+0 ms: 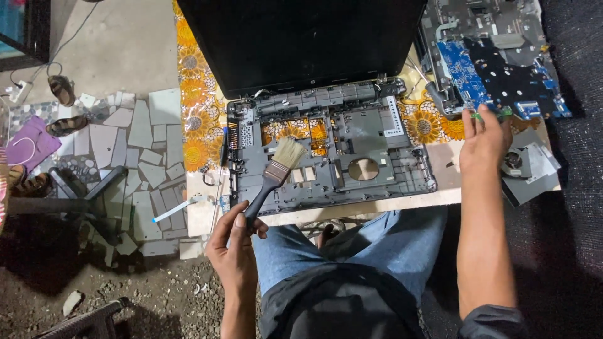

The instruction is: Cleaning dust from a laptop motherboard, fan, and internal chassis using a handheld brush.

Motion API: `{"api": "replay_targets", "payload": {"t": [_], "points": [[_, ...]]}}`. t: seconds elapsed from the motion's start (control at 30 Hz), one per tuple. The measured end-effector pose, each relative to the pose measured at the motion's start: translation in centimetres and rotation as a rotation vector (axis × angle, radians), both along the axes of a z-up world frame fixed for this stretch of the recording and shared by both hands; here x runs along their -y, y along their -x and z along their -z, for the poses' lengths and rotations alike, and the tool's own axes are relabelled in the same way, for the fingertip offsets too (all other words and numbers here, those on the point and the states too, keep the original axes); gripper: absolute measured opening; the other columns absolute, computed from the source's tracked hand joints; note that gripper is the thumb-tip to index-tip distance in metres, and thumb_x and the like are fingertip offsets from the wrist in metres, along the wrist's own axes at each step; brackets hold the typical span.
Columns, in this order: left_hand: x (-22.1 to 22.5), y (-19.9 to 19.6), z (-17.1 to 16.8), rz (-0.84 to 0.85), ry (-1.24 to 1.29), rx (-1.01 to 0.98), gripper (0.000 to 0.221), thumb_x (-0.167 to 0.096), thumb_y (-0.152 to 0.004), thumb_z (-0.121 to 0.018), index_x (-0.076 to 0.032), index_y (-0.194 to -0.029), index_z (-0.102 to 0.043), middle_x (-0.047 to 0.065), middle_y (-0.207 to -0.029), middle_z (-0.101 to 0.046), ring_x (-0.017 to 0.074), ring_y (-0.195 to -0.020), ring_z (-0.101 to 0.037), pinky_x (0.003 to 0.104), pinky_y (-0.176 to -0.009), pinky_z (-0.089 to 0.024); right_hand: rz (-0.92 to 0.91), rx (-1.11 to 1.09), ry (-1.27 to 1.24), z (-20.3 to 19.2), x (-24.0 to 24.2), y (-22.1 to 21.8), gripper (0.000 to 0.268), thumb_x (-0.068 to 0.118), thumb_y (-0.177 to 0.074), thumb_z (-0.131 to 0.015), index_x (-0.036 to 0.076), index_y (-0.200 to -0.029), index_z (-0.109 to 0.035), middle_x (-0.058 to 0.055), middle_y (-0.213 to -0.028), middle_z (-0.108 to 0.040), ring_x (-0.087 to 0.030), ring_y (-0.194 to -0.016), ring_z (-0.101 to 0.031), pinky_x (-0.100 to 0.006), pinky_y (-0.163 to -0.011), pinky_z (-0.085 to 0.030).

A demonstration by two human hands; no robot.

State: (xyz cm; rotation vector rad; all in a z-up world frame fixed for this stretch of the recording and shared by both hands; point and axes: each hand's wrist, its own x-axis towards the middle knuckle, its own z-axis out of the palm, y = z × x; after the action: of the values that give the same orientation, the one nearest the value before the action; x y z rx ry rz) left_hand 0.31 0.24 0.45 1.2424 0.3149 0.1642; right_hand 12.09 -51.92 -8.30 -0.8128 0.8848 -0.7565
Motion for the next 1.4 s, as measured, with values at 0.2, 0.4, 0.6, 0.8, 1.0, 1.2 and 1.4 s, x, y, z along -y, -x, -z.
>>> {"api": "replay_targets", "payload": {"t": [0.2, 0.4, 0.6, 0.8, 1.0, 1.2, 1.4], "points": [[0.2, 0.2, -0.1, -0.036, 0.016, -0.022, 0.033, -0.012, -0.105, -0.071, 0.008, -0.131, -0.076, 0.024, -0.098, -0.073, 0.0321, -0.074, -0.074, 0.04, -0.064, -0.06, -0.005, 0.066, -0.075, -2.3, -0.5, 0.7, 0.04, 0.0, -0.091, -0.085, 0.005, -0.128, -0.071, -0.018, -0.145, -0.068, -0.031, -0.142, -0.072, -0.038, -0.115, -0.076], [-0.3, 0.3, 0.8, -0.056, 0.063, -0.003, 0.038, -0.006, -0.1, -0.077, 0.007, -0.136, -0.074, 0.025, -0.105, -0.077, 0.0308, -0.08, -0.074, 0.037, -0.065, -0.061, -0.114, 0.08, -0.02, -3.7, -3.3, 4.6, 0.042, 0.001, -0.095, -0.078, 0.014, -0.134, -0.068, -0.013, -0.146, -0.07, -0.029, -0.139, -0.074, -0.035, -0.109, -0.076], [-0.4, 0.3, 1.3, -0.045, 0.098, 0.017, 0.036, -0.011, -0.103, -0.075, 0.007, -0.134, -0.076, 0.028, -0.108, -0.075, 0.0285, -0.077, -0.071, 0.035, -0.064, -0.061, -0.162, 0.129, 0.066, -2.4, -3.4, 9.3, 0.04, 0.003, -0.093, -0.075, 0.021, -0.129, -0.07, -0.006, -0.143, -0.073, -0.026, -0.136, -0.072, -0.04, -0.107, -0.069], [-0.2, 0.5, 1.9, -0.038, 0.105, 0.041, 0.032, -0.012, -0.106, -0.073, 0.007, -0.131, -0.077, 0.029, -0.112, -0.075, 0.029, -0.072, -0.071, 0.035, -0.062, -0.06, -0.179, 0.176, 0.037, -2.7, -4.7, 12.7, 0.049, 0.001, -0.091, -0.073, 0.02, -0.136, -0.069, -0.008, -0.148, -0.071, -0.028, -0.137, -0.07, -0.04, -0.106, -0.069], [-0.2, 0.6, 1.8, -0.047, 0.134, 0.064, 0.032, -0.011, -0.106, -0.074, 0.006, -0.132, -0.076, 0.024, -0.115, -0.073, 0.0271, -0.076, -0.07, 0.034, -0.063, -0.06, -0.318, 0.304, 0.131, -1.6, -5.6, 15.9, 0.05, 0.005, -0.092, -0.067, 0.024, -0.138, -0.063, -0.003, -0.152, -0.066, -0.025, -0.142, -0.064, -0.041, -0.111, -0.06], [-0.2, 0.9, 1.2, -0.002, 0.163, 0.179, 0.045, -0.016, -0.104, -0.078, 0.012, -0.139, -0.071, 0.016, -0.084, -0.072, 0.0262, -0.077, -0.07, 0.034, -0.064, -0.059, -0.451, 0.289, 0.095, -2.7, -7.9, 16.5, 0.091, -0.002, -0.08, -0.074, 0.007, -0.166, -0.046, -0.014, -0.149, -0.063, -0.027, -0.131, -0.065, -0.032, -0.102, -0.06], [-0.5, 0.3, -0.4, 0.06, 0.232, 0.304, 0.048, -0.026, -0.11, -0.075, 0.013, -0.137, -0.071, 0.022, -0.094, -0.07, 0.0266, -0.08, -0.067, 0.035, -0.063, -0.06, -0.634, 0.176, 0.165, -3.3, -9.7, 17.7, 0.116, -0.003, -0.078, -0.057, 0.032, -0.18, -0.013, -0.019, -0.177, -0.029, -0.038, -0.156, -0.037, -0.06, -0.119, -0.04]]}}
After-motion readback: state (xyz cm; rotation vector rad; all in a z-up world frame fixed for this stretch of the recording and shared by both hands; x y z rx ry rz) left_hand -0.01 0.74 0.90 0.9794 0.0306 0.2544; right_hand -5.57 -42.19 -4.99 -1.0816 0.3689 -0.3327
